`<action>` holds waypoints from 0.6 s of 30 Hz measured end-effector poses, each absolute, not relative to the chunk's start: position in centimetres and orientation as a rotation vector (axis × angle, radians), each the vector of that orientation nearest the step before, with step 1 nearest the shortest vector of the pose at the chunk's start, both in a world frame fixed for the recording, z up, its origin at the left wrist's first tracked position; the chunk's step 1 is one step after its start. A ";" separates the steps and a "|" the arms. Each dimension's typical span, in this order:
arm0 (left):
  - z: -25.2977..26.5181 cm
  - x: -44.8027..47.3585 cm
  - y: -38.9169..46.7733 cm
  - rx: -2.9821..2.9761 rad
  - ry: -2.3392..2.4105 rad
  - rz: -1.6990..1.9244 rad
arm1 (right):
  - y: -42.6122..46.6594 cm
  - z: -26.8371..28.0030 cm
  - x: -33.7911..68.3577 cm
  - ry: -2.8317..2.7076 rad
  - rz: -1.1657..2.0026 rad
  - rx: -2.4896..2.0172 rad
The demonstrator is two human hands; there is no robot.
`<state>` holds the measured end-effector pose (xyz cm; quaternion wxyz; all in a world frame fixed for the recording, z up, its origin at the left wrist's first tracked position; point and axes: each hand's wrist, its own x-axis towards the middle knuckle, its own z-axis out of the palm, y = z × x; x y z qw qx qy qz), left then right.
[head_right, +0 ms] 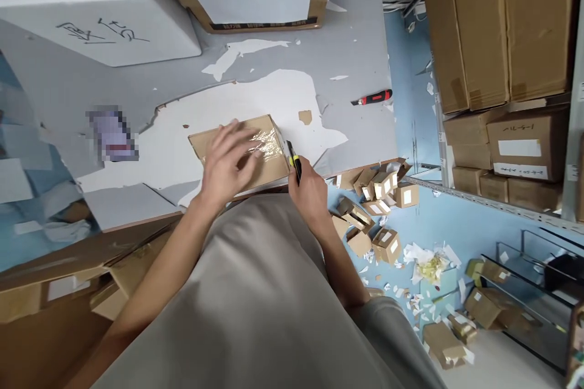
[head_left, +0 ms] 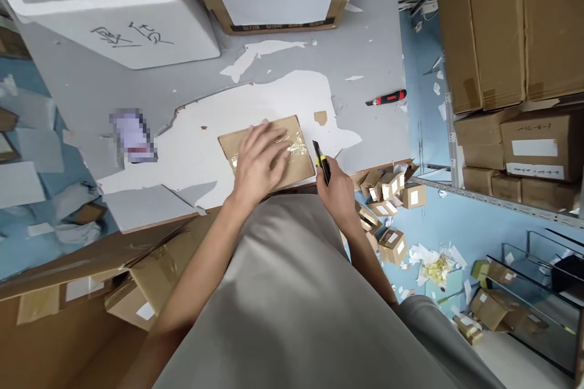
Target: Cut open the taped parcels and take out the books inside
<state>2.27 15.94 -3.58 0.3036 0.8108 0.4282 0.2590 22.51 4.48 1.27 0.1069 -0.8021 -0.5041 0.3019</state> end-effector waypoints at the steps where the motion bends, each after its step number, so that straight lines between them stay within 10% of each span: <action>1: -3.7 3.2 15.6 2.182 1.098 0.648 | 4.8 1.3 22.7 -1.506 0.898 -2.334; 18: -5.3 4.2 14.5 2.221 1.085 0.538 | 8.2 2.0 23.0 -1.721 1.038 -2.299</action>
